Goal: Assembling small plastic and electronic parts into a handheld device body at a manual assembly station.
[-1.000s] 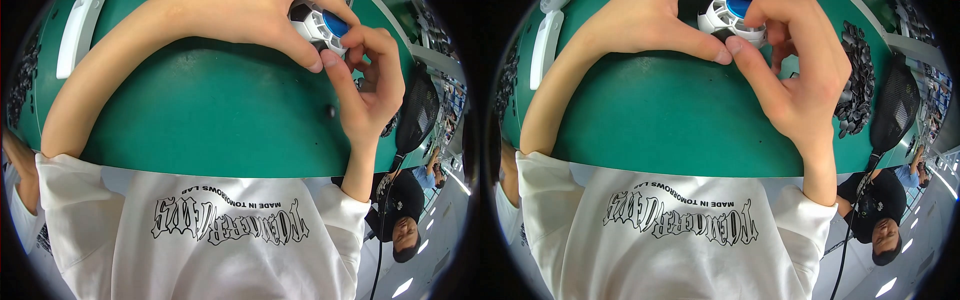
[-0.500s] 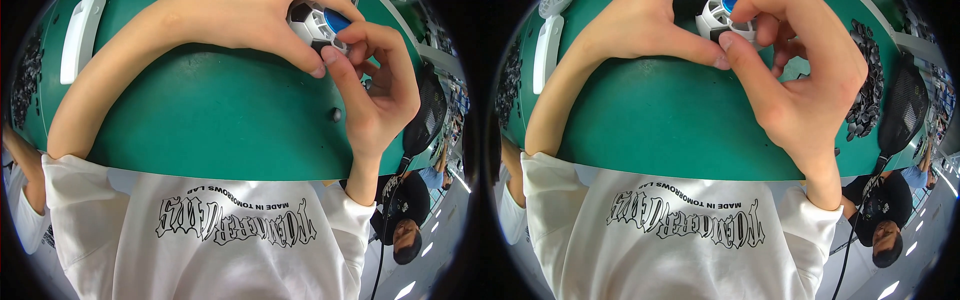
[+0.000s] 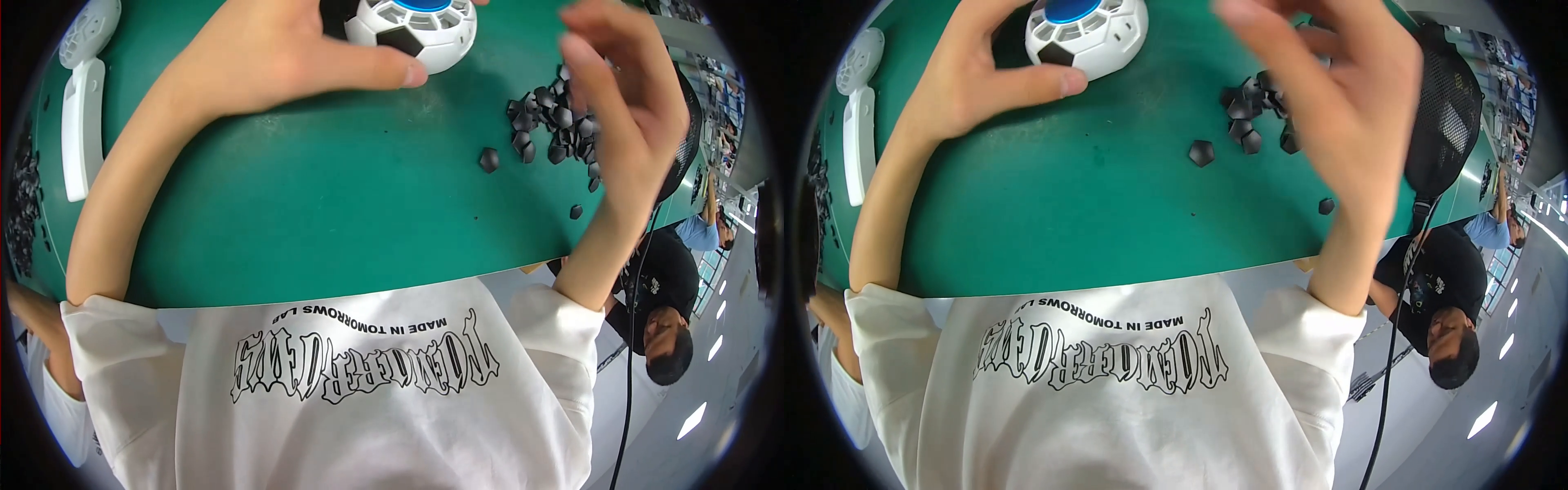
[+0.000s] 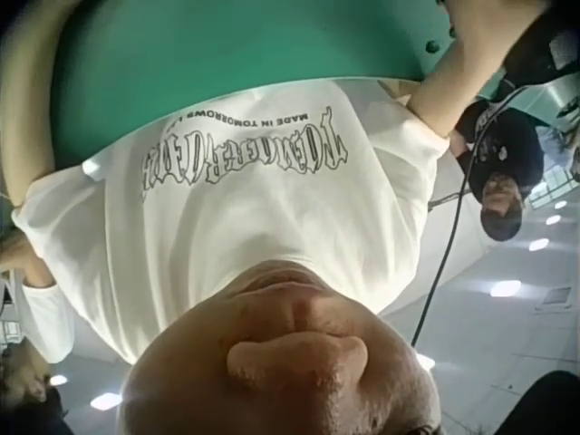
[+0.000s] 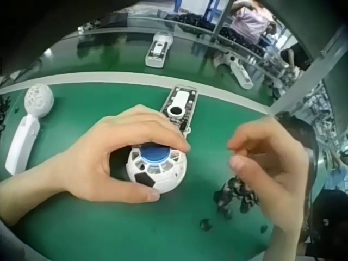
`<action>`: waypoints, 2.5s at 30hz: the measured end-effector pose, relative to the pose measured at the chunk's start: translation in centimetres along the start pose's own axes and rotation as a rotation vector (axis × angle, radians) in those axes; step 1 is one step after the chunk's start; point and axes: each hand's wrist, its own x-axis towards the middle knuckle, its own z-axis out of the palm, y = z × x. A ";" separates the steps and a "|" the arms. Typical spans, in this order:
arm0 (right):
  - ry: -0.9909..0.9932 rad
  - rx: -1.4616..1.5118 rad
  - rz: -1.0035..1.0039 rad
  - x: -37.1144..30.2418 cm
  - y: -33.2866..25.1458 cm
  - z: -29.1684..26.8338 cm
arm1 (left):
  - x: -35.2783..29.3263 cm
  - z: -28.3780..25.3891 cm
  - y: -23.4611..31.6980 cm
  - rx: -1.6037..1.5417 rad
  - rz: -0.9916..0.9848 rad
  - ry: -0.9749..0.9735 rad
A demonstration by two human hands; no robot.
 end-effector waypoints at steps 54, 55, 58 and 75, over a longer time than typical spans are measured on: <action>-0.180 -0.017 -0.145 3.9 -0.8 3.9 | 2.1 -1.7 6.6 0.642 -0.670 -0.051; -0.179 -0.017 -0.141 3.8 -1.0 3.9 | 2.2 -1.5 6.7 0.639 -0.671 -0.053; -0.130 0.032 0.064 3.6 -2.3 4.5 | 2.9 -1.4 7.1 0.496 -0.899 0.020; -0.205 0.103 0.124 4.8 -1.4 4.1 | 4.4 -2.5 6.5 0.224 -0.829 -0.021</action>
